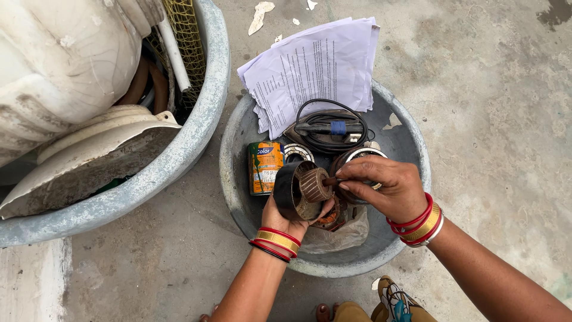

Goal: Inspecting and organizing various motor components, fan rotors, and plastic containers in an outdoor setting.

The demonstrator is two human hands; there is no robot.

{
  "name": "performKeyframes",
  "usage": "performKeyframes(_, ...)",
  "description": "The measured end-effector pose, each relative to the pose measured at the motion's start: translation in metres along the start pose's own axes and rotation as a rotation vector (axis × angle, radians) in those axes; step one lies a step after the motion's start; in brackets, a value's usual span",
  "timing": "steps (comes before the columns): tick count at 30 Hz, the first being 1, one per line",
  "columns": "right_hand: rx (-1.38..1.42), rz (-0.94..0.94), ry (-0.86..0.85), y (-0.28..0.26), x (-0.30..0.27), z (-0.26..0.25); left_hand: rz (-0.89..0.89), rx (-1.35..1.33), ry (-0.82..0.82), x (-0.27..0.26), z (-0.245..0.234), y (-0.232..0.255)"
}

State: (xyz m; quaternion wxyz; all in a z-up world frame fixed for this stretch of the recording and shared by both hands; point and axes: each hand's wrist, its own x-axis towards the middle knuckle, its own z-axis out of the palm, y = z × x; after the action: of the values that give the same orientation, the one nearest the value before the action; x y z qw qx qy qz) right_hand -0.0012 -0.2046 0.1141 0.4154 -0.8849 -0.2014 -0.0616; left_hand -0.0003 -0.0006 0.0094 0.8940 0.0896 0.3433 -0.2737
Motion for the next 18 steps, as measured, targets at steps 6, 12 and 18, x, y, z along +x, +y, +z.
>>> performKeyframes(6,0.126,0.280,0.072,0.010,0.012,-0.005,0.015,-0.067,-0.122,0.016,-0.021,0.017)
performKeyframes(12,-0.665,0.303,-0.401,0.056,0.002,0.061,0.110,-0.100,-0.090,0.022,-0.033,0.043)
performKeyframes(18,-1.354,0.330,-0.851,0.088,0.020,0.154,0.111,-0.076,-0.036,0.016,-0.036,0.046)
